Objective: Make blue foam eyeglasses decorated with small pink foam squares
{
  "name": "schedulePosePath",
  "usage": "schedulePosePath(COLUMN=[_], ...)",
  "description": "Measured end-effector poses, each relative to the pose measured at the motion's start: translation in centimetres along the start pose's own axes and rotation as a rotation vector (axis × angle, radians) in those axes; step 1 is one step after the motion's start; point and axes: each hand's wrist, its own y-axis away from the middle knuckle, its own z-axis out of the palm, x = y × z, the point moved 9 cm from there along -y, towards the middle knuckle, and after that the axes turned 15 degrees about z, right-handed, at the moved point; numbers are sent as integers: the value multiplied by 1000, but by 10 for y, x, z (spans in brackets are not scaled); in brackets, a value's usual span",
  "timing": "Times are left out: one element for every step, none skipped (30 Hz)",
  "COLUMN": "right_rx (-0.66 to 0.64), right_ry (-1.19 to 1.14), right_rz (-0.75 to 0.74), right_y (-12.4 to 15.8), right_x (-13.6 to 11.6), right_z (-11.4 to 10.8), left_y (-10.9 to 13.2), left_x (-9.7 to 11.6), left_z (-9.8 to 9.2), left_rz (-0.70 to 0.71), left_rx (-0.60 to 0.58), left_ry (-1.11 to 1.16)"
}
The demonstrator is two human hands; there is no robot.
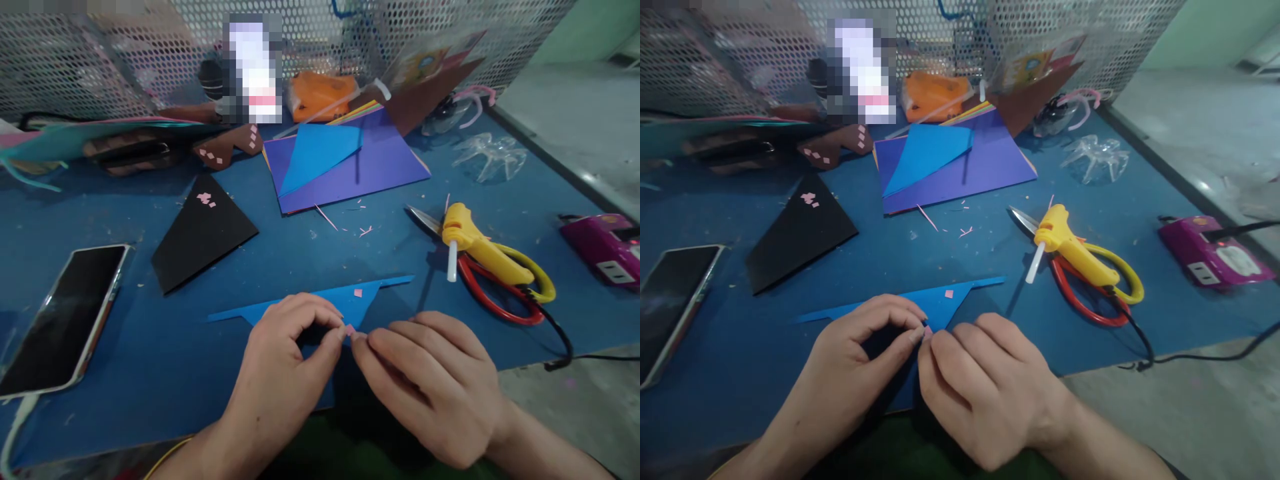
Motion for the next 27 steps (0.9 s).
schedulePosePath(right_rx=[5,6,8,7,9,12,13,8,8,3,1,-1,1,3,1,-6,-10,-16,-19,-17,-14,-8,-1,3,7,4,-5], right_ry=[18,33,43,49,51,51,50,52,54,57,58,58,55,51,46,45,44,47,54,63,72,79,85,92,99,110,121], right_rz=[-17,-29,-38,-43,-47,-51,-56,-61,-64,-65,-66,-64,-66,-69,-75,-78,-75,-66,-47,-25,-3,12,24,33,39,42,44], right_y=[0,0,1,2,2,3,4,5,5,6,6,5,5,6,6,7,8,9,10,11,12,13,13,12,11,9,7], right_x=[-1,-2,-3,-3,-2,-3,-3,-3,-3,-3,-3,-3,-3,-3,-3,-2,-1,1,4,7,9,11,12,13,13,12,12], right_z=[0,0,0,1,1,1,1,2,3,4,5,5,5,4,4,4,4,4,4,4,4,4,5,6,7,8,11], left_y=[0,0,0,0,0,0,0,0,1,1,1,2,2,2,3,4,5,5,6,7,8,10,11,12,12,13,13], left_x=[0,0,0,0,-1,-1,-1,-1,-1,-1,-1,-1,-1,-1,-1,-1,0,1,4,7,10,14,17,19,20,22,24], left_z=[0,-1,-1,-1,-1,-1,-1,-1,-1,-1,-1,-1,-1,-1,-1,-2,-3,-4,-6,-6,-6,-5,-4,-2,0,3,5], left_rz=[-1,-2,-3,-5,-7,-7,-5,-5,-4,-2,0,0,1,4,9,17,34,62,103,154,213,275,331,373,408,440,476], left_rx=[3,4,5,4,3,4,6,8,12,13,14,14,13,13,15,22,31,40,49,53,52,45,32,17,-2,-23,-40], left_ry=[4,6,8,9,10,12,14,17,18,18,14,9,1,-8,-20,-37,-62,-96,-137,-181,-226,-268,-305,-338,-364,-384,-401])
